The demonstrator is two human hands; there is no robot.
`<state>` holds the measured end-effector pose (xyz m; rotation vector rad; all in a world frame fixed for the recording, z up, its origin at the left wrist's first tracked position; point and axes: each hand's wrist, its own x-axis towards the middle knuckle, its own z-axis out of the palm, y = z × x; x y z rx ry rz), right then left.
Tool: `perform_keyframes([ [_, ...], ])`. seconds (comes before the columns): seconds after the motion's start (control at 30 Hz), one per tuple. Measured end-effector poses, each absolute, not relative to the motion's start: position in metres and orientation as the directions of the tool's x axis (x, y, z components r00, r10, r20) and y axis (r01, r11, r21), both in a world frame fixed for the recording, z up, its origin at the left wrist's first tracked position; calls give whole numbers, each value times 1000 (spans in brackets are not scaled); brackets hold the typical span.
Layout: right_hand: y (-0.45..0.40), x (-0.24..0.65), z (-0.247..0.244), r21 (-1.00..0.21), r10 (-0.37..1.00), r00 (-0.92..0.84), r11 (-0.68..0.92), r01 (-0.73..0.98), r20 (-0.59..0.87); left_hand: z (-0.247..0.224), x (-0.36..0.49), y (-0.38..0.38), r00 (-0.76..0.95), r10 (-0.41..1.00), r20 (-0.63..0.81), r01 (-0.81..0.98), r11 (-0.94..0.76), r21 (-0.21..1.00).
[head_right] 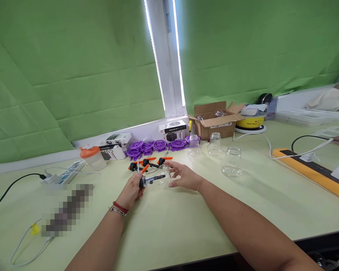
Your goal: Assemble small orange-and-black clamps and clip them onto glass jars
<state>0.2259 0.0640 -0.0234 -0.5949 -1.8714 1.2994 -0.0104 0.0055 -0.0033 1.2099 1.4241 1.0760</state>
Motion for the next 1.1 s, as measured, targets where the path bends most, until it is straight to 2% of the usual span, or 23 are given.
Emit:
perform_keyframes([
  [0.23, 63, 228, -24, -985, 748, -642, 154, -78, 168, -1, -11, 4, -47, 994, -101, 187, 108, 977],
  [0.7, 64, 212, -35, -992, 848, -524, -10, 125, -75, -9, -12, 6, -2, 998, -58, 236, 57, 970],
  [0.8, 64, 212, -36, -995, 852, -520, -4, 96, -54, -10, -13, 8, -30, 995, -96, 215, 100, 971],
  [0.97, 58, 219, -26, -996, 784, -617, 21, -87, 71, -9, -15, 9, -78, 988, -134, 177, 146, 973],
  [1.1, 54, 224, -19, -992, 751, -648, 95, -81, 125, -8, -15, 8, -81, 988, -133, 157, 144, 977],
])
